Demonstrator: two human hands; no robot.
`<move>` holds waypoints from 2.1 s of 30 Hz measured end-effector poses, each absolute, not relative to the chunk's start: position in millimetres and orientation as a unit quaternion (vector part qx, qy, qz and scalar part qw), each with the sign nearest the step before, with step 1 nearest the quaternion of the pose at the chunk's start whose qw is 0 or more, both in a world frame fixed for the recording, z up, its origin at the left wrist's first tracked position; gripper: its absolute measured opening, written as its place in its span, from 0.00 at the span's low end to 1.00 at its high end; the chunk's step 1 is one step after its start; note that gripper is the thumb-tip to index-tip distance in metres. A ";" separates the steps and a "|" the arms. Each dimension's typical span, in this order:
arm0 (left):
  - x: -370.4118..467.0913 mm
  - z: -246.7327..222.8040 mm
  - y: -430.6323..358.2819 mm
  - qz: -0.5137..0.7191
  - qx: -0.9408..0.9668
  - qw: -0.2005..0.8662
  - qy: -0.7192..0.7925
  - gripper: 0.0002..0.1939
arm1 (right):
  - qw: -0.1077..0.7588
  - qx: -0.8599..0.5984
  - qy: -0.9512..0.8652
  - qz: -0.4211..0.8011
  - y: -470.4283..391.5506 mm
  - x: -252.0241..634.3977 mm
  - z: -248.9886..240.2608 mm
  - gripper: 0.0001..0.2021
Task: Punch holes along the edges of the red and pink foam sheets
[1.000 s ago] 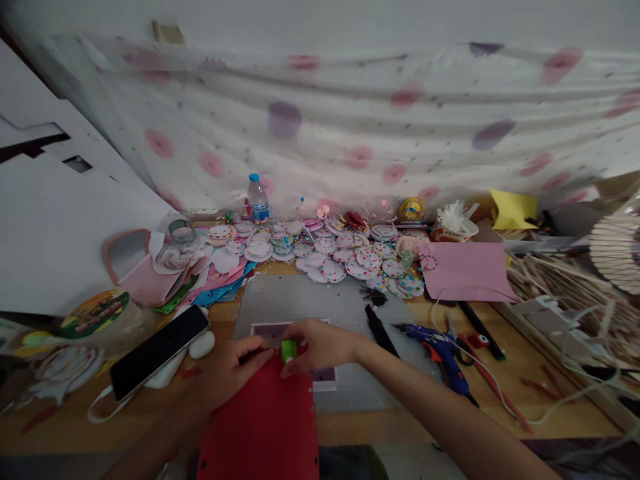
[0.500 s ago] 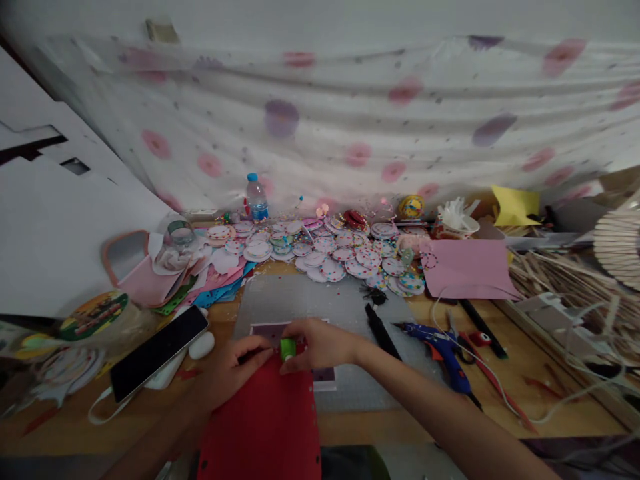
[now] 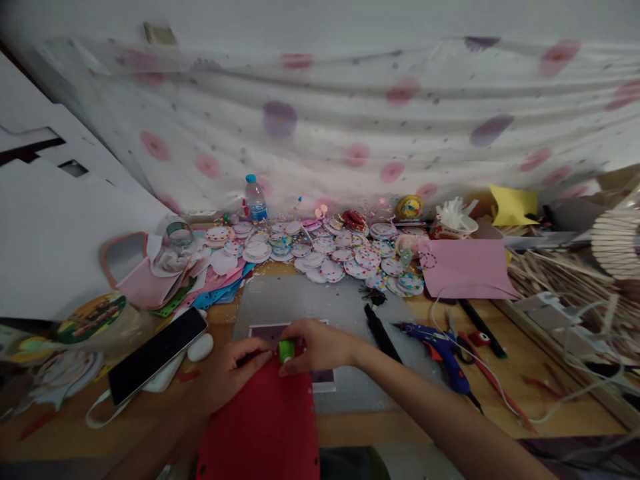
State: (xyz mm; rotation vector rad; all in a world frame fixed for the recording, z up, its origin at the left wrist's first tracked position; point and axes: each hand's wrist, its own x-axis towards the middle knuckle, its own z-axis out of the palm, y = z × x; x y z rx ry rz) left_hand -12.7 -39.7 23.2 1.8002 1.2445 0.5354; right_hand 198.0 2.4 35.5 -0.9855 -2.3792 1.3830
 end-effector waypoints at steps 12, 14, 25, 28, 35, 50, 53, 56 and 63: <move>-11.4 25.9 -39.9 0.219 0.719 0.423 0.506 0.11 | 0.110 -0.340 -0.786 0.505 -0.1 197.8 35.6 0.16; -12.2 24.6 -39.6 0.215 0.722 0.421 0.505 0.11 | 0.112 -0.337 -0.782 0.512 -0.4 197.5 36.1 0.15; -12.3 23.6 -38.9 0.213 0.721 0.437 0.493 0.12 | 0.117 -0.324 -0.765 0.545 -3.4 197.2 36.0 0.14; -12.2 24.6 -39.5 0.210 0.719 0.432 0.502 0.12 | 0.116 -0.313 -0.764 0.552 -3.3 196.5 34.3 0.15; -12.5 23.4 -39.4 0.208 0.724 0.427 0.501 0.12 | 0.124 -0.314 -0.756 0.561 -2.4 197.0 34.6 0.14; -7.1 23.7 -36.9 0.196 0.727 0.425 0.503 0.12 | 0.141 -0.344 -0.752 0.544 1.3 201.2 24.1 0.14; -5.5 25.0 -37.4 0.193 0.725 0.423 0.508 0.12 | 0.147 -0.357 -0.762 0.520 -0.8 200.3 21.6 0.13; -5.0 23.4 -37.4 0.194 0.721 0.427 0.510 0.12 | 0.147 -0.362 -0.775 0.498 -2.6 199.2 20.2 0.12; -11.0 25.8 -32.1 0.160 0.744 0.418 0.497 0.13 | 0.145 -0.374 -0.786 0.470 -3.6 196.7 21.6 0.09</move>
